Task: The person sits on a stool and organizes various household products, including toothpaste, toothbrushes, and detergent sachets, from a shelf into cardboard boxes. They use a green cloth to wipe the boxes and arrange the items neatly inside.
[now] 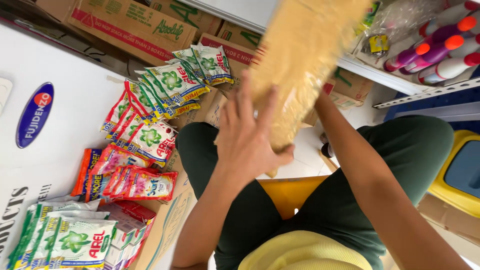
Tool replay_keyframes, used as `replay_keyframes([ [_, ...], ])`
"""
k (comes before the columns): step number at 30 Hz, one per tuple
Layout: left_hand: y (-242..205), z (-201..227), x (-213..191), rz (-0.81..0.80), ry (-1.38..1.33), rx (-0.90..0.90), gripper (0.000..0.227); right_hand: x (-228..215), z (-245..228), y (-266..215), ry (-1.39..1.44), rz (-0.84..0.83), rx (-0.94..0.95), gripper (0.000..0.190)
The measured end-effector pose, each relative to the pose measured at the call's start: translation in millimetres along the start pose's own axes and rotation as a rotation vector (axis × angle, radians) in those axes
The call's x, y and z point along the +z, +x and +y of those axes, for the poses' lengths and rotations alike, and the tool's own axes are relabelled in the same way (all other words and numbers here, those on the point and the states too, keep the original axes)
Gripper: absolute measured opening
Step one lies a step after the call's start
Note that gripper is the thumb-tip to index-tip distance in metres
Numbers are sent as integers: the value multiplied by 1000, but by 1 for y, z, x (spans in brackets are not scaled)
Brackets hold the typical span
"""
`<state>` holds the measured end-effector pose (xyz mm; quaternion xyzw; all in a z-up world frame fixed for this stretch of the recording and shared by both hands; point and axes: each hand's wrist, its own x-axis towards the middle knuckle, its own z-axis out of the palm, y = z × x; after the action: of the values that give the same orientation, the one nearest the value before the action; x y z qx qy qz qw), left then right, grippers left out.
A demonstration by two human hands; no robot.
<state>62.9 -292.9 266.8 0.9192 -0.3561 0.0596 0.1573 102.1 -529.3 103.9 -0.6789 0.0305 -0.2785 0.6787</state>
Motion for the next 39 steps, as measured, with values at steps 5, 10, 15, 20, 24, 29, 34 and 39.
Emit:
replay_keyframes([
  [5,-22,38,-6,115,203,382,76,-48,-5,-21,79,22,37,57],
  [10,-41,73,13,325,357,600,51,-90,-15,-35,178,46,83,57],
  [15,-48,74,127,448,326,690,51,-128,-29,-39,294,87,109,58],
  [20,-42,61,91,372,128,608,48,-159,-29,-39,397,135,156,60],
  [24,-41,38,38,260,-128,334,112,-165,-20,-42,493,172,215,62],
  [29,-24,-39,48,255,-719,6,110,-131,-47,-26,504,349,322,66],
  [34,11,-117,114,-69,-993,-392,100,-54,-39,-9,314,435,515,91],
  [39,22,-170,242,-452,-928,-559,104,39,8,-65,-676,-638,98,61],
])
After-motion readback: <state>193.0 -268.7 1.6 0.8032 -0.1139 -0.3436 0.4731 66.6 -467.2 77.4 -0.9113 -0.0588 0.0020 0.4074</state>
